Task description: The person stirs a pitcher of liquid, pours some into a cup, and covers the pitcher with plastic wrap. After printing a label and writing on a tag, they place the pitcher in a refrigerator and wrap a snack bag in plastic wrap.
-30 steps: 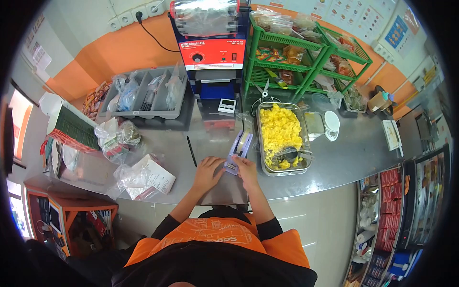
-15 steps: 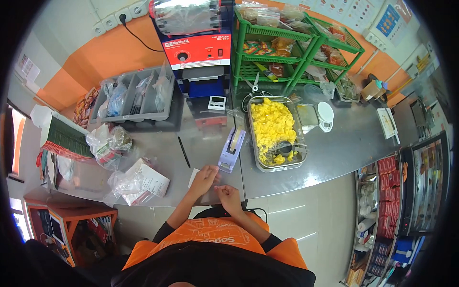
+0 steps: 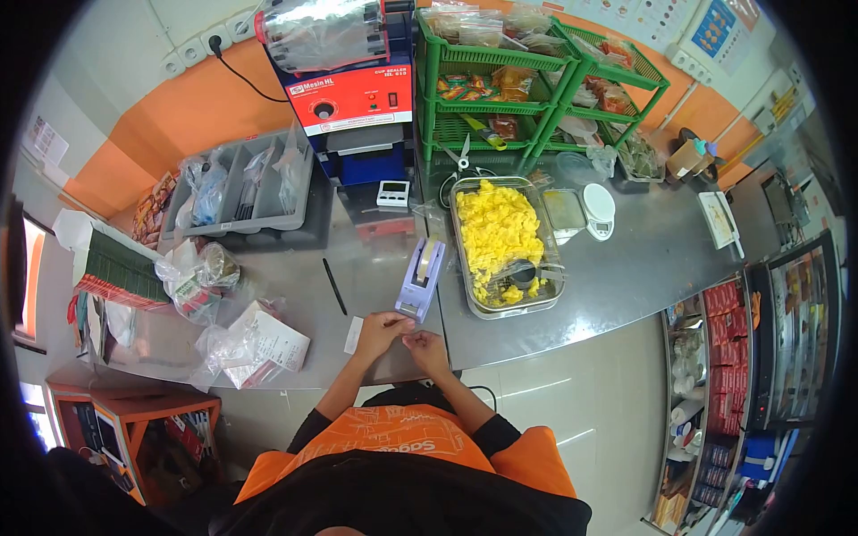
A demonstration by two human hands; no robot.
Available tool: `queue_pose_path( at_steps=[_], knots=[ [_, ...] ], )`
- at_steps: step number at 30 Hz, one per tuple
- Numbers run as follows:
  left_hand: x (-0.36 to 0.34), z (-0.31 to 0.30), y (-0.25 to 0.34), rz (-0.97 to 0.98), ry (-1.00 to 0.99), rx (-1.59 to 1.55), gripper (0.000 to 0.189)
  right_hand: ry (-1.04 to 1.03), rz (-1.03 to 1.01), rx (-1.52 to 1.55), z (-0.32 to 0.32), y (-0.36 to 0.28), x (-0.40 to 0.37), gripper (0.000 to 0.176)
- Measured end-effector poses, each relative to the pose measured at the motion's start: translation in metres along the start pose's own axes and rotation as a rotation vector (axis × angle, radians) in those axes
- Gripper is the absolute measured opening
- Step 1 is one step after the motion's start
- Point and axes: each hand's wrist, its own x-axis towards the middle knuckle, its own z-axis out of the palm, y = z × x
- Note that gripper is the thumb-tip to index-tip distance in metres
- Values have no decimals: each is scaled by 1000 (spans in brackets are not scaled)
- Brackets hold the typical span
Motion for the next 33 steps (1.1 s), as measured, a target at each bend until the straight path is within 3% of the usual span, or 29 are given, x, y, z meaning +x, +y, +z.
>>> queue_pose_path(
  at_steps=[3, 5, 8, 11, 15, 17, 21, 33],
  knots=[
    [-1, 5, -8, -32, 40, -324, 20, -78, -17, -59, -3, -7, -5, 17],
    [-14, 4, -8, -7, 114, -366, 19, -206, 43, -39, -10, -9, -9, 17],
    [-46, -3, 8, -21, 282, -384, 18, -319, -170, 13, -12, -22, -22, 18],
    [-64, -11, -9, 15, 510, -303, 18, -361, -292, -230, -4, -41, -24, 17],
    [-79, -20, -25, 58, 743, -396, 15, -536, -85, -131, 21, -58, -12, 16],
    [-77, -22, -36, 69, 872, -145, 13, -568, 23, -193, 31, -64, -6, 17],
    [-75, -26, -37, 91, 1004, 362, 12, -498, 14, -191, 44, -50, 11, 17],
    [-62, -22, -37, 82, 1098, 376, 16, -445, 122, -372, 49, -58, 38, 20]
  ],
)
